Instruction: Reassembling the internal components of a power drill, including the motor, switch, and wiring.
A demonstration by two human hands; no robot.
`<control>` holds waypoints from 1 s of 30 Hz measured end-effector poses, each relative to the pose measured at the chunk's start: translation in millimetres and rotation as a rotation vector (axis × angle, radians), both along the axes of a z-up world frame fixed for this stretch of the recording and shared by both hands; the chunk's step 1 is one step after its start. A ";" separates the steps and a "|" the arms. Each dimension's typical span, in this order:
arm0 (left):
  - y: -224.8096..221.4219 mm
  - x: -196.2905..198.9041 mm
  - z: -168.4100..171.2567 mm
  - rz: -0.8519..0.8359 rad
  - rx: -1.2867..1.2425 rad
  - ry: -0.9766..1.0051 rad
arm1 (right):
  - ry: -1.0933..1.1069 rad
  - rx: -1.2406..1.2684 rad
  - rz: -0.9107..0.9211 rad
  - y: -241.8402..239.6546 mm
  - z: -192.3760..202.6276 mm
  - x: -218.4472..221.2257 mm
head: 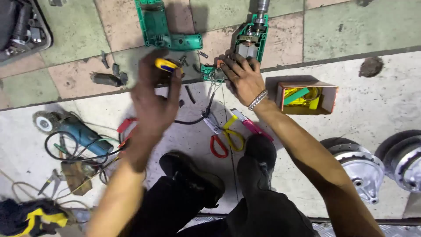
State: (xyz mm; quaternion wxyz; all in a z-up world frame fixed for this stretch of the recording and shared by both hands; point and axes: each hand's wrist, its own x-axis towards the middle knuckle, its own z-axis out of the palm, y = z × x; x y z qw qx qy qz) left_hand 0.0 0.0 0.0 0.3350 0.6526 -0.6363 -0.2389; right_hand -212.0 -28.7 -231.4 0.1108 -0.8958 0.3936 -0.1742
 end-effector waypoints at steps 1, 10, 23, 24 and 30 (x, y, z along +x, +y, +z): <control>5.8 -4.7 -13.6 0.000 0.005 -0.004 | -0.004 0.005 0.000 -0.1 -0.9 1.0; 36.6 -30.0 -67.1 0.201 -0.159 -0.034 | -0.088 0.051 0.006 -7.3 -5.0 -0.4; 29.9 -37.4 -70.3 0.240 -0.154 0.058 | -0.122 0.072 -0.013 -6.7 -3.6 -1.5; 28.9 -37.9 -69.4 0.255 -0.160 0.018 | -0.128 0.079 -0.009 -6.9 -3.3 -1.8; 28.8 -34.5 -74.6 0.299 -0.162 -0.012 | -0.111 0.108 -0.004 -7.7 0.3 -1.8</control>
